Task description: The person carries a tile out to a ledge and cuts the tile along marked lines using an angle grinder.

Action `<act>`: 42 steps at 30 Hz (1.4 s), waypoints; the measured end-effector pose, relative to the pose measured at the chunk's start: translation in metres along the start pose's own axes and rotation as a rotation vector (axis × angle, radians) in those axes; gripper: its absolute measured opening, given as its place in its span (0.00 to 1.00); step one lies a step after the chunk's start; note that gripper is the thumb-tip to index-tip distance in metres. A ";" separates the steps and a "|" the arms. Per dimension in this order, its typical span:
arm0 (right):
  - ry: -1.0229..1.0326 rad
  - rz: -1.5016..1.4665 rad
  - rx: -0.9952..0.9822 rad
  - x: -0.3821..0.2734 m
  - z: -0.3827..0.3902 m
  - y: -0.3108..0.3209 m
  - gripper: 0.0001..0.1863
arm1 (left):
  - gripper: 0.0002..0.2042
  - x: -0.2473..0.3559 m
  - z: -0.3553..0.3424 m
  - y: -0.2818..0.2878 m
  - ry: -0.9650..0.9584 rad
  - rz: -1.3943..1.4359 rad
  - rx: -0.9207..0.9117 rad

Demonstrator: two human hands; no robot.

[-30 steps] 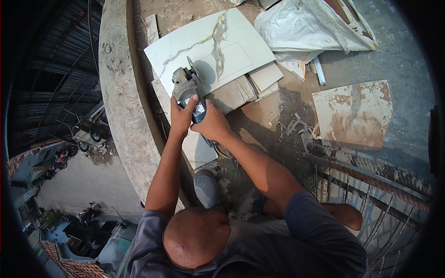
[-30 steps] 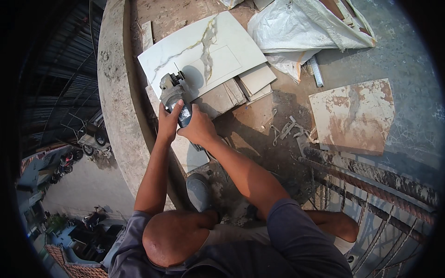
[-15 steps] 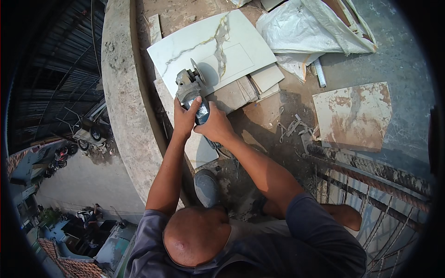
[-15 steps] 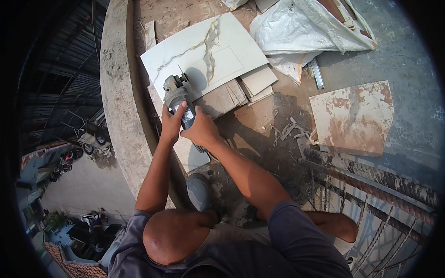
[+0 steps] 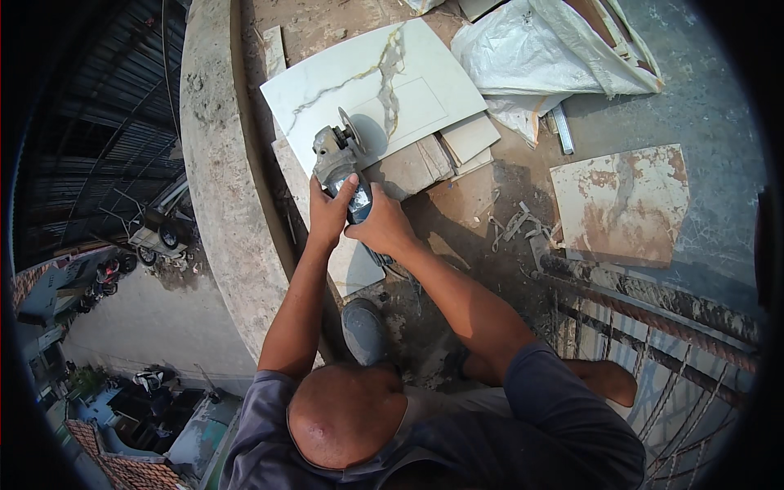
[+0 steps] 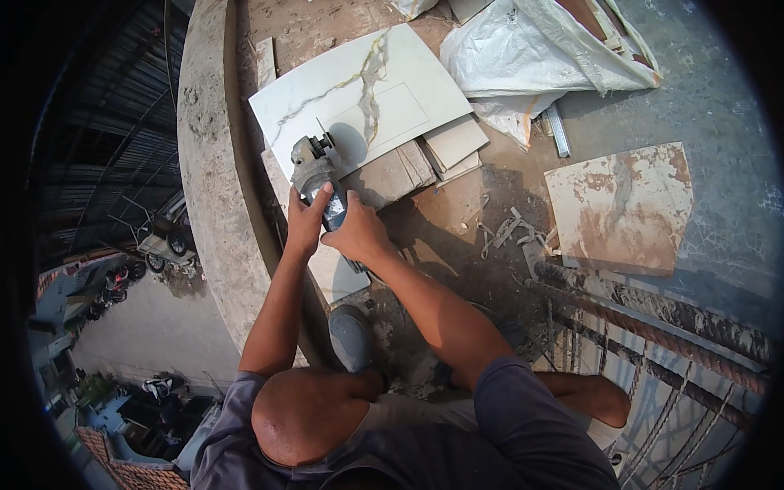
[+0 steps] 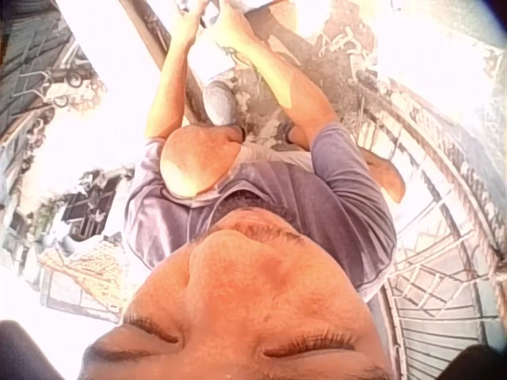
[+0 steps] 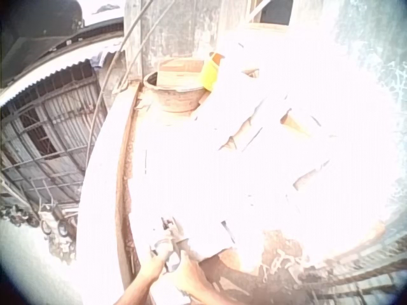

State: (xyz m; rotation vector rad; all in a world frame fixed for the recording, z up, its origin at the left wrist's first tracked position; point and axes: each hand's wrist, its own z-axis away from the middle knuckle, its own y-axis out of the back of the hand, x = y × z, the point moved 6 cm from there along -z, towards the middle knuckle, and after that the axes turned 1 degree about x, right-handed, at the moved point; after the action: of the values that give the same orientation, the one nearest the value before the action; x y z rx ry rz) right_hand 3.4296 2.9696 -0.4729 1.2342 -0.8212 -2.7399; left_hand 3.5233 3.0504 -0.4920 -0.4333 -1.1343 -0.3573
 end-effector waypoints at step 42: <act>0.032 -0.006 0.096 0.011 0.017 -0.001 0.36 | 0.30 -0.008 0.017 -0.003 -0.013 0.016 0.000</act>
State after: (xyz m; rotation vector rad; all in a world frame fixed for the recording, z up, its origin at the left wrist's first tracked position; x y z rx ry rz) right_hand 3.4101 2.9756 -0.4711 1.2955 -0.9581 -2.7066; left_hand 3.5055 3.0573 -0.4929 -0.4454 -1.1430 -0.3408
